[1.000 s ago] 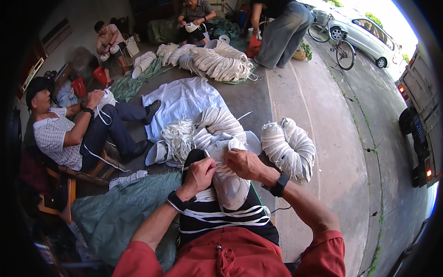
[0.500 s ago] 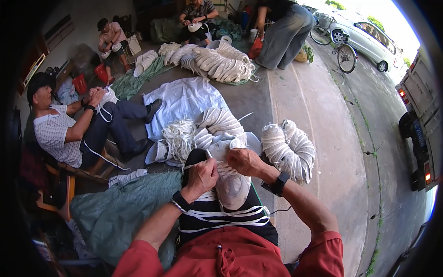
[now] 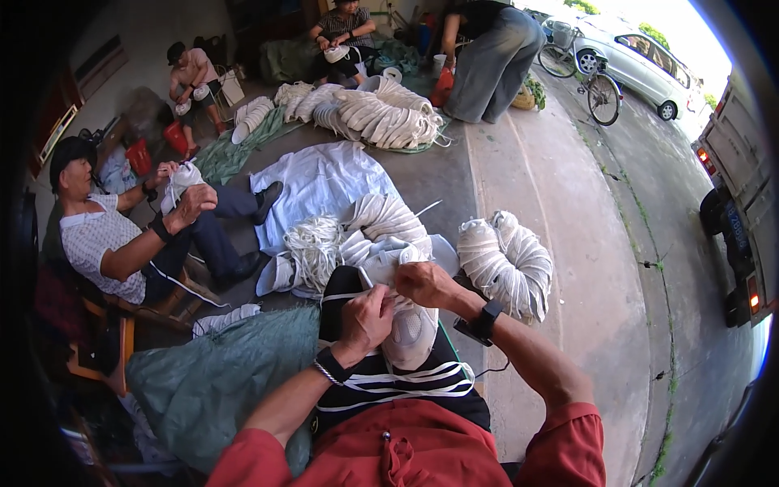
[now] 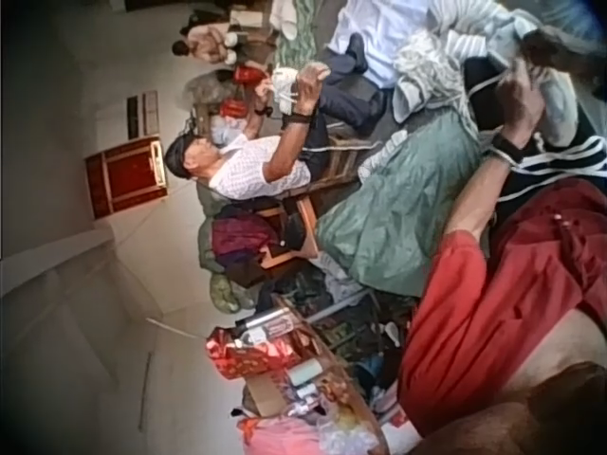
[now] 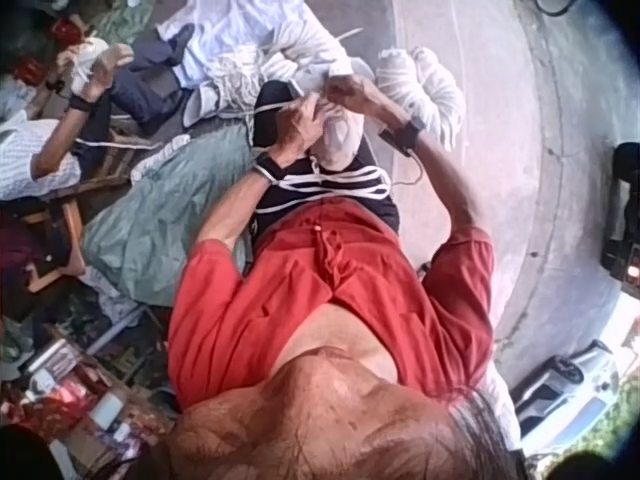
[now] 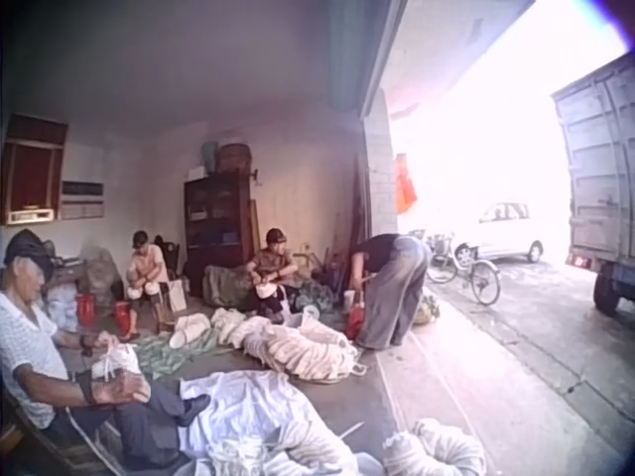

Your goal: The recorder is lacing a white athletic shoe while sitting in a workshop with several other workers.

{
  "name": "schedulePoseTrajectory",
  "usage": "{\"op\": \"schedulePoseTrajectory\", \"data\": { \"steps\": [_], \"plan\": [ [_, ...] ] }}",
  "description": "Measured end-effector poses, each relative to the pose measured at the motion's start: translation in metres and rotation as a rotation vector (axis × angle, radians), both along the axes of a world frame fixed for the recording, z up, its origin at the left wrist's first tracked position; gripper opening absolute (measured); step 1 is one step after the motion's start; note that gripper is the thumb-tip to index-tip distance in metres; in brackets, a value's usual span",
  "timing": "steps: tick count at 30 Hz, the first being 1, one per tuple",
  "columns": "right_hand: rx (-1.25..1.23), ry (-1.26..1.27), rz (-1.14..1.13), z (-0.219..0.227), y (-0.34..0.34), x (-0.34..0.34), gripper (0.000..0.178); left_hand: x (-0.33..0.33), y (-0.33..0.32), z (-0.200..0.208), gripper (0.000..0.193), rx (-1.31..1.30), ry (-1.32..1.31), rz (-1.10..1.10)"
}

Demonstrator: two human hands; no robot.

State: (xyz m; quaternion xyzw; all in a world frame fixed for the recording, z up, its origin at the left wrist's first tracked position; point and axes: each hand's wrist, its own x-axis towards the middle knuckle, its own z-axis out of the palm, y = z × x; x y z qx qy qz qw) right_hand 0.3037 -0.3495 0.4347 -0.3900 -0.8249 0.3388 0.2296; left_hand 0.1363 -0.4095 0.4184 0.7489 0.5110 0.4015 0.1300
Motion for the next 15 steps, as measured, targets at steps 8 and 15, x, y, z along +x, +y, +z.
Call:
{"op": "schedulePoseTrajectory", "data": {
  "steps": [8, 15],
  "plan": [
    [-0.248, 0.336, -0.183, -0.007, -0.006, 0.013, 0.011, 0.008, 0.013, -0.006, 0.009, 0.094, 0.15, -0.062],
    [-0.154, 0.453, -0.309, -0.022, -0.03, 0.012, 0.011, 0.011, 0.018, -0.001, 0.01, 0.086, 0.269, -0.111]
  ]
}}
